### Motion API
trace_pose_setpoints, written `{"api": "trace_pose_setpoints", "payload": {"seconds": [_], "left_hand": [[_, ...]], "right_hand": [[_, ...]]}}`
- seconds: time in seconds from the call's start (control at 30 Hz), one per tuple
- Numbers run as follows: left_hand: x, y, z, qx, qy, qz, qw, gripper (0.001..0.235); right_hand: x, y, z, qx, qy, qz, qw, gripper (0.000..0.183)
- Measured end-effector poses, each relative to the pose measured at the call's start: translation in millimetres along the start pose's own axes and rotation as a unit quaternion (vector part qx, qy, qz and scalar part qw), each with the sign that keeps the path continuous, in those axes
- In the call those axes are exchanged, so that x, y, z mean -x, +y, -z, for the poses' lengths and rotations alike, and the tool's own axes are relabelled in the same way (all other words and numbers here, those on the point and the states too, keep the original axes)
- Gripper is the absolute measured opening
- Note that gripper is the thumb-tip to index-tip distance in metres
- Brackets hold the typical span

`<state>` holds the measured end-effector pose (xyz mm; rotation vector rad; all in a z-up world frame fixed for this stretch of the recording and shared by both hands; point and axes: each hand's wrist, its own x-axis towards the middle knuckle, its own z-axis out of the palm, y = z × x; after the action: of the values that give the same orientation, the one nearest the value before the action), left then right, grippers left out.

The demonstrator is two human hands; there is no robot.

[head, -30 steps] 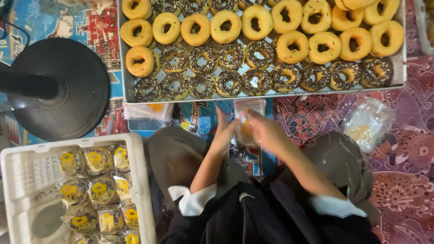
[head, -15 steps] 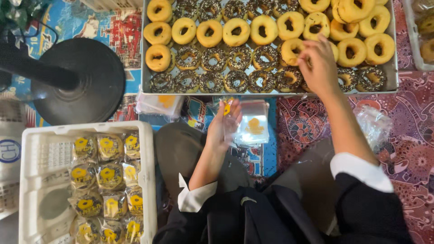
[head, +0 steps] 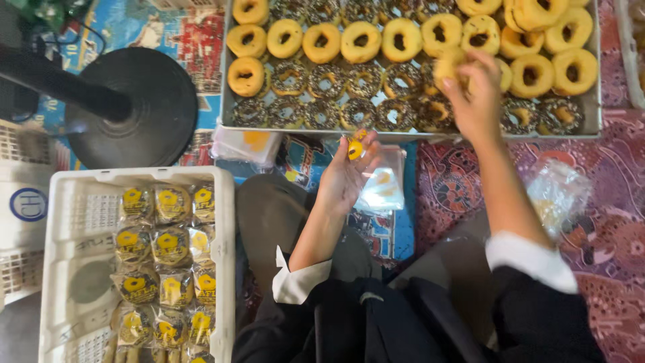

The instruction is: The person sits on the floor and repeatedly picks doughnuts from a metal tray, places them into small plastic bags, and arranges the sealed packages into a white plastic crate. The doughnuts include plain and sesame-topped varieties.

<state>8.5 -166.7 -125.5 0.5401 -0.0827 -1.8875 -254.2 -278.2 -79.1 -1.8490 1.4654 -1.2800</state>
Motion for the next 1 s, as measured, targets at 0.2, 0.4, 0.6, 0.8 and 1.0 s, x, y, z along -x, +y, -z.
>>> {"api": "trace_pose_setpoints", "payload": {"seconds": [0.2,0.4,0.6,0.8,1.0], "left_hand": [[-13,3,-7,-0.037,-0.018,0.015,0.999,0.052],[22,-17,-31,-0.176,-0.033,0.018,0.984,0.055],[41,-34,-29,-0.149,-0.046,-0.016,0.988,0.053],[45,-69,-14,-0.058,0.009,0.054,0.997,0.047],[50,-67,10,-0.274,-0.027,-0.030,0.961,0.092]], "right_hand": [[185,-47,-25,-0.663,-0.020,-0.446,0.601,0.052],[252,-23,-58,-0.656,-0.012,-0.423,0.625,0.033],[218,-73,-28,-0.656,-0.054,-0.413,0.629,0.041],[197,-104,-29,-0.442,0.017,-0.270,0.855,0.062],[181,-120,-2,0.035,-0.028,0.080,0.996,0.042]]}}
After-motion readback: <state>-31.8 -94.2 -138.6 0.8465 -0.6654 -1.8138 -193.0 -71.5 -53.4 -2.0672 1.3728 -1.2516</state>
